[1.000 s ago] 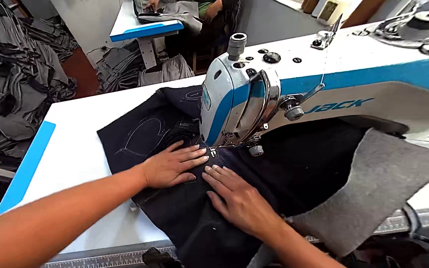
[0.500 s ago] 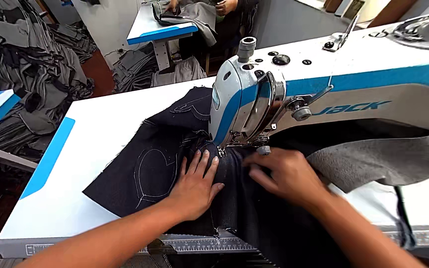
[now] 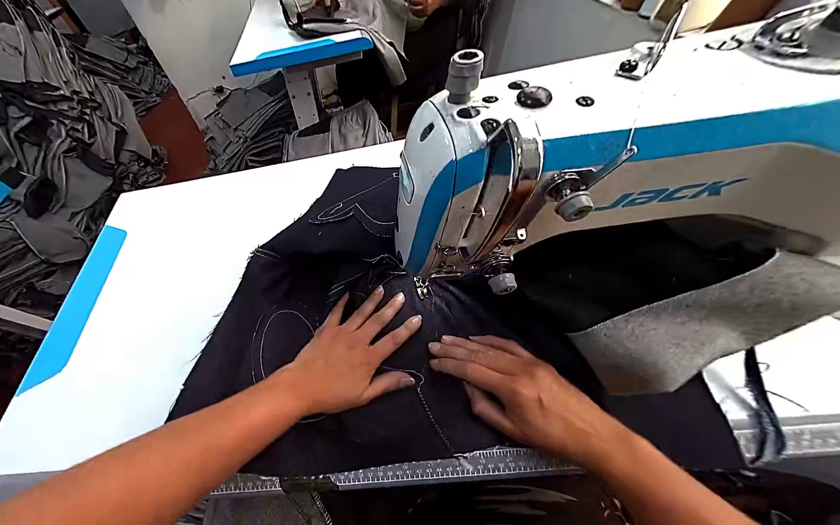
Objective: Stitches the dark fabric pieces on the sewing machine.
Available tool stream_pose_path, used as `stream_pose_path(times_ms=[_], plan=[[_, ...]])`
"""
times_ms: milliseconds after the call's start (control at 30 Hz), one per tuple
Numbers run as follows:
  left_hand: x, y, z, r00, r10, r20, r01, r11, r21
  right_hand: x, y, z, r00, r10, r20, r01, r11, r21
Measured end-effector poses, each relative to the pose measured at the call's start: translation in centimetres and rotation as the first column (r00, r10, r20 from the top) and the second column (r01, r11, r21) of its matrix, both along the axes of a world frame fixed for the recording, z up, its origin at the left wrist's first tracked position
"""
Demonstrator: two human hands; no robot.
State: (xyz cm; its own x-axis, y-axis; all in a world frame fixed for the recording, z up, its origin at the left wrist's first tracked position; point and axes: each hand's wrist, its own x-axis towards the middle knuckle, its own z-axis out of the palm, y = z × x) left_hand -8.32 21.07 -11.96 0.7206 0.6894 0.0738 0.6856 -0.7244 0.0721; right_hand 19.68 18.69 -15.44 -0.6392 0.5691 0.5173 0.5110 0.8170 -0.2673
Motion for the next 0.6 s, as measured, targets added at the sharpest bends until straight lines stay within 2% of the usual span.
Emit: stream_pose_path(times_ms=[133, 367, 500, 600], plan=[[0.7, -0.5, 0.1, 0.997, 0.076, 0.003, -0.076, 0.997, -0.015, 1.6, 2.5, 0.2, 0.988, 0.154, 0.031, -0.155, 0.987, 0.03], [3.9, -0.8, 1.0, 0.939, 0.342, -0.033, -0.344, 0.934, -0.099, 2.6, 8.2, 1.2, 0.973, 0.232, 0.013, -0.232, 0.972, -0.03], [4.8, -0.1, 1.5, 0.904, 0.421, -0.078, -0.428, 0.891, -0.149, 0.7, 6.4, 3.6, 0.996, 0.056, 0.064, -0.053, 0.997, -0.054], [4.5, 0.1, 1.4, 0.908, 0.415, -0.063, -0.42, 0.895, -0.148, -1.1, 2.6, 2.7, 0.996, -0.041, 0.081, 0.044, 0.999, -0.03]])
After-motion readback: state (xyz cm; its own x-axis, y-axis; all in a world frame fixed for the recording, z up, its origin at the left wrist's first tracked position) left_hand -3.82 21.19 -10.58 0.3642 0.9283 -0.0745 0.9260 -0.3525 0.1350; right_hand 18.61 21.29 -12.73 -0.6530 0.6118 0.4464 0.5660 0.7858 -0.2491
